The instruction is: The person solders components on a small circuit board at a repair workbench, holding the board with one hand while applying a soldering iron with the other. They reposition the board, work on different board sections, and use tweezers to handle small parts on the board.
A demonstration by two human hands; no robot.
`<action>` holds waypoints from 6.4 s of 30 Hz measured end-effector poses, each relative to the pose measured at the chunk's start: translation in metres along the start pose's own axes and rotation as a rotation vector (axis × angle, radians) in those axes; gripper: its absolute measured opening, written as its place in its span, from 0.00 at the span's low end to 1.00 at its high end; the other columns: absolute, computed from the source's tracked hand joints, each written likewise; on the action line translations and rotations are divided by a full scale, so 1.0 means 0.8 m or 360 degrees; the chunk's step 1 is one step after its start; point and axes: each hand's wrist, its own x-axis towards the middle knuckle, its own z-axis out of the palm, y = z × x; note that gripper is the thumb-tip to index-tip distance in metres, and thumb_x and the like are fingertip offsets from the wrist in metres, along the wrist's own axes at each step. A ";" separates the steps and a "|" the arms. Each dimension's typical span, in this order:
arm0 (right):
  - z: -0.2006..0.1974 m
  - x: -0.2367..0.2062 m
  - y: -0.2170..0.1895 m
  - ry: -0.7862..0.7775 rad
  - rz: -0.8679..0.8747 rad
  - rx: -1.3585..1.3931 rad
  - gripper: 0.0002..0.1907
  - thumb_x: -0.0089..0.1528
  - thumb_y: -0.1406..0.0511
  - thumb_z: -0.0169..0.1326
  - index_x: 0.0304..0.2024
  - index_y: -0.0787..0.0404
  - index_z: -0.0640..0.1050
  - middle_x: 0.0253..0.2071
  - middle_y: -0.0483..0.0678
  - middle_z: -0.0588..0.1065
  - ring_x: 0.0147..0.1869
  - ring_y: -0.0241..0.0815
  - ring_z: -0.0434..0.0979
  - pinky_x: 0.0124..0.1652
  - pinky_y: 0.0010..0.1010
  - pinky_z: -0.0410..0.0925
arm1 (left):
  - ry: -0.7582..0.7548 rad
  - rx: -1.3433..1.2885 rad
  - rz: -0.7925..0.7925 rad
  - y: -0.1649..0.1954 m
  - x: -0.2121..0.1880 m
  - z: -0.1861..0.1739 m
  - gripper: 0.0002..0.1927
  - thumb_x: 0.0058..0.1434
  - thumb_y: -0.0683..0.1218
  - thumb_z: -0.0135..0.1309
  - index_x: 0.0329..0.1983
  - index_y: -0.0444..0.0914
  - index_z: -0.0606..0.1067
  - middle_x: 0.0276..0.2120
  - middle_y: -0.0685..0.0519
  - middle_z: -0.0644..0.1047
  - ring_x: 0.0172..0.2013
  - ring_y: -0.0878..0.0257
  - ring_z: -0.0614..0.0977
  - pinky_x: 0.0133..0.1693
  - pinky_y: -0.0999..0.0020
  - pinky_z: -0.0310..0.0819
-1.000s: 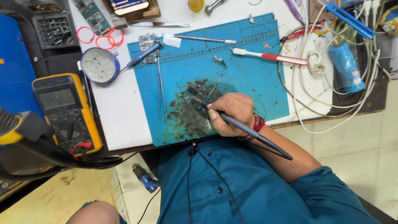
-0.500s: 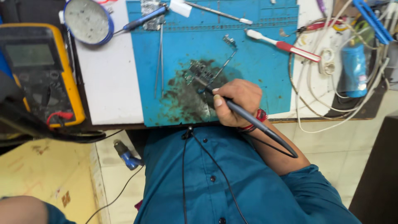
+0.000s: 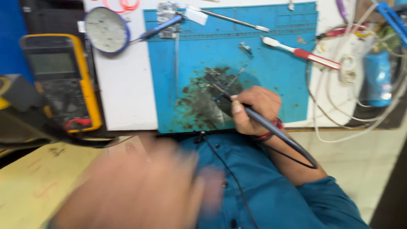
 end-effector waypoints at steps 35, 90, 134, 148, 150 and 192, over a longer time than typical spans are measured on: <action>-0.001 0.011 0.009 -0.0111 0.0008 -0.0118 0.05 0.64 0.68 0.56 0.35 0.63 0.73 0.26 0.50 0.74 0.26 0.47 0.73 0.29 0.37 0.65 | 0.0017 0.0929 -0.0631 -0.158 -0.038 0.134 0.16 0.65 0.52 0.61 0.55 0.49 0.82 0.75 0.43 0.61 0.75 0.52 0.57 0.72 0.49 0.38; -0.010 -0.005 0.014 0.0062 0.0130 -0.0121 0.06 0.68 0.66 0.55 0.40 0.63 0.75 0.31 0.53 0.77 0.31 0.47 0.77 0.30 0.32 0.68 | -0.0041 0.0929 -0.0655 -0.155 -0.034 0.137 0.26 0.63 0.60 0.61 0.58 0.42 0.79 0.73 0.40 0.61 0.75 0.48 0.57 0.72 0.35 0.31; 0.006 0.008 0.020 -0.0002 0.0094 -0.0141 0.07 0.68 0.67 0.54 0.35 0.63 0.72 0.28 0.50 0.76 0.29 0.47 0.76 0.28 0.32 0.67 | -0.0034 0.0891 -0.0474 -0.165 -0.038 0.134 0.08 0.66 0.52 0.62 0.46 0.48 0.82 0.72 0.48 0.64 0.72 0.52 0.62 0.74 0.37 0.36; 0.004 0.006 0.018 0.0001 0.0086 -0.0133 0.07 0.66 0.67 0.55 0.34 0.63 0.72 0.27 0.51 0.75 0.28 0.47 0.75 0.28 0.34 0.67 | -0.0014 0.0869 -0.0481 -0.161 -0.039 0.138 0.08 0.66 0.51 0.63 0.46 0.47 0.82 0.72 0.47 0.65 0.72 0.52 0.63 0.74 0.37 0.38; 0.003 0.006 0.017 -0.0005 0.0089 -0.0126 0.07 0.67 0.68 0.55 0.35 0.63 0.72 0.28 0.51 0.76 0.29 0.47 0.76 0.29 0.33 0.68 | -0.0019 0.0876 -0.0480 -0.161 -0.039 0.139 0.08 0.65 0.51 0.62 0.46 0.47 0.82 0.71 0.47 0.65 0.72 0.52 0.63 0.74 0.37 0.38; -0.003 0.000 0.011 -0.0061 0.0084 -0.0134 0.07 0.67 0.67 0.55 0.35 0.63 0.72 0.28 0.51 0.75 0.28 0.48 0.76 0.28 0.34 0.68 | -0.0014 0.0878 -0.0465 -0.155 -0.043 0.141 0.08 0.65 0.51 0.62 0.45 0.47 0.82 0.71 0.47 0.65 0.71 0.51 0.64 0.74 0.38 0.39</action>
